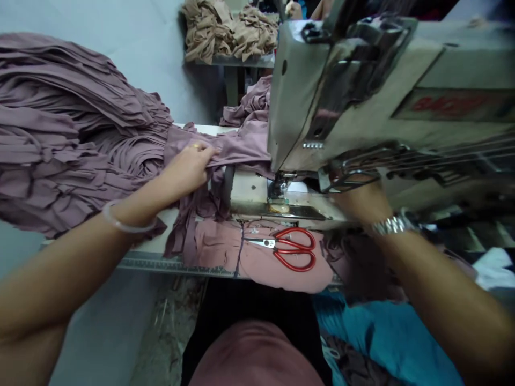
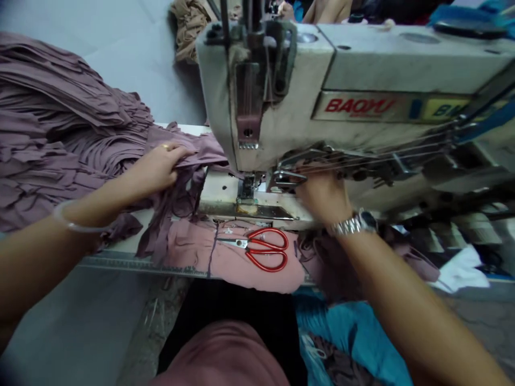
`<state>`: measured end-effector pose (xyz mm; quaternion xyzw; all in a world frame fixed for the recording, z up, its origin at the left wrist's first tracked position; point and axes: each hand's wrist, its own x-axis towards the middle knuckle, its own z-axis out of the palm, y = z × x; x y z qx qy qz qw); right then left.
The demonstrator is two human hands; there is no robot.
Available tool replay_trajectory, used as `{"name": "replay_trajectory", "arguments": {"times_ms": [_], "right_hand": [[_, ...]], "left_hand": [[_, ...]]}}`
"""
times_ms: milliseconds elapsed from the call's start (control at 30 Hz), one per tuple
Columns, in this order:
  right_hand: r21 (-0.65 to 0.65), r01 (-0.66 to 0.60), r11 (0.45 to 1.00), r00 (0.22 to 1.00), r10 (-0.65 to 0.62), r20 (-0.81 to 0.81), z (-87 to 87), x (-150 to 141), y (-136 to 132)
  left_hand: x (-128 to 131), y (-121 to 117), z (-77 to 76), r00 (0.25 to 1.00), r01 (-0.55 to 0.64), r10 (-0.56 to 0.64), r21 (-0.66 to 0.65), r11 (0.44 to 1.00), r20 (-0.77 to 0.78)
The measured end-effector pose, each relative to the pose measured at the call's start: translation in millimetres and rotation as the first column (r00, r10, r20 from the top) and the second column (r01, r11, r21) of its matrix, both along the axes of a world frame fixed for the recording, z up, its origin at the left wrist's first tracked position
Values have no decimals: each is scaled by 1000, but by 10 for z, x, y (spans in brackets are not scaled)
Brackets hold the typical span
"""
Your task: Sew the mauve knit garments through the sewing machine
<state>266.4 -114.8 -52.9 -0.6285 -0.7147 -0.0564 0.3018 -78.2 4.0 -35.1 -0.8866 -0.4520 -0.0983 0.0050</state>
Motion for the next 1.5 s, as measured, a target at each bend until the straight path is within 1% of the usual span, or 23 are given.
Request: {"name": "replay_trajectory", "arguments": {"times_ms": [100, 167, 233, 300, 367, 433, 567, 633, 700, 733, 800, 833, 900, 933, 967, 1033, 1100, 1167, 1233, 1300, 1400, 1467, 1500], "right_hand": [[-87, -166, 982, 955, 182, 235, 5, 96, -444], [-107, -228, 968, 952, 244, 187, 38, 66, -722], [-53, -177, 983, 983, 179, 36, 64, -29, -866], [2, -77, 997, 997, 77, -31, 63, -149, -859], [8, -37, 999, 998, 37, 47, 29, -245, -770], [-28, -50, 998, 983, 54, 174, -23, -279, -692], [2, 23, 1000, 953, -22, 304, -121, -136, -740], [36, 52, 998, 962, -60, 268, -153, -15, -829], [57, 101, 993, 982, -109, 154, -175, 90, -916], [54, 128, 990, 988, -132, 75, -186, 132, -951], [12, 156, 988, 978, -153, -141, -215, 194, -1007], [-20, 157, 987, 949, -157, -274, -234, 213, -1027], [-74, 132, 989, 853, -151, -500, -277, 228, -1056], [-94, 121, 988, 813, -153, -562, -296, 221, -1066], [-102, 119, 988, 796, -156, -585, -311, 203, -1074], [-82, 125, 989, 826, -149, -544, -325, 139, -1082], [-50, 151, 987, 856, -156, -493, -323, 51, -1086], [-34, 191, 981, 859, -184, -478, -321, -38, -1091], [-20, 231, 973, 862, -214, -459, -327, -110, -1103], [18, 247, 969, 895, -220, -387, -346, -160, -1123], [67, 225, 972, 941, -199, -272, -400, -205, -1146], [73, 253, 965, 908, -211, -362, -446, -208, -1138], [69, 290, 954, 838, -219, -499, -465, -194, -1124]], "left_hand": [[-135, -252, 136, 988, -16, 40, -159, 987, 148], [-128, -391, 244, 972, -22, 81, -261, 965, 219], [-64, -495, 318, 969, -41, 113, -306, 951, 222], [21, -563, 343, 975, -55, 119, -314, 948, 188], [76, -600, 329, 985, -46, 92, -282, 958, 149], [59, -616, 296, 993, -33, 55, -201, 979, 104], [-188, -642, 226, 995, -98, 98, -20, 995, -11], [-339, -677, 208, 991, -136, 135, -62, 989, -13], [-457, -732, 206, 979, -185, 199, -214, 959, 49], [-500, -764, 209, 962, -223, 260, -300, 927, 88], [-563, -827, 214, 900, -307, 410, -450, 838, 148], [-585, -854, 209, 857, -334, 479, -503, 797, 190], [-619, -892, 176, 736, -317, 591, -603, 732, 330], [-630, -901, 148, 650, -277, 640, -656, 702, 410], [-636, -904, 114, 549, -229, 684, -701, 675, 479], [-631, -898, 44, 354, -141, 758, -770, 623, 548], [-605, -887, -7, 236, -100, 796, -801, 590, 557], [-574, -884, -26, 197, -87, 806, -809, 581, 558], [-551, -889, -18, 193, -73, 807, -812, 578, 557], [-537, -900, 3, 191, -62, 809, -816, 575, 556], [-512, -922, 18, 164, -28, 840, -849, 528, 517], [-485, -933, -3, 105, 11, 862, -867, 498, 496], [-472, -932, -25, 50, 43, 862, -864, 502, 504]]}}
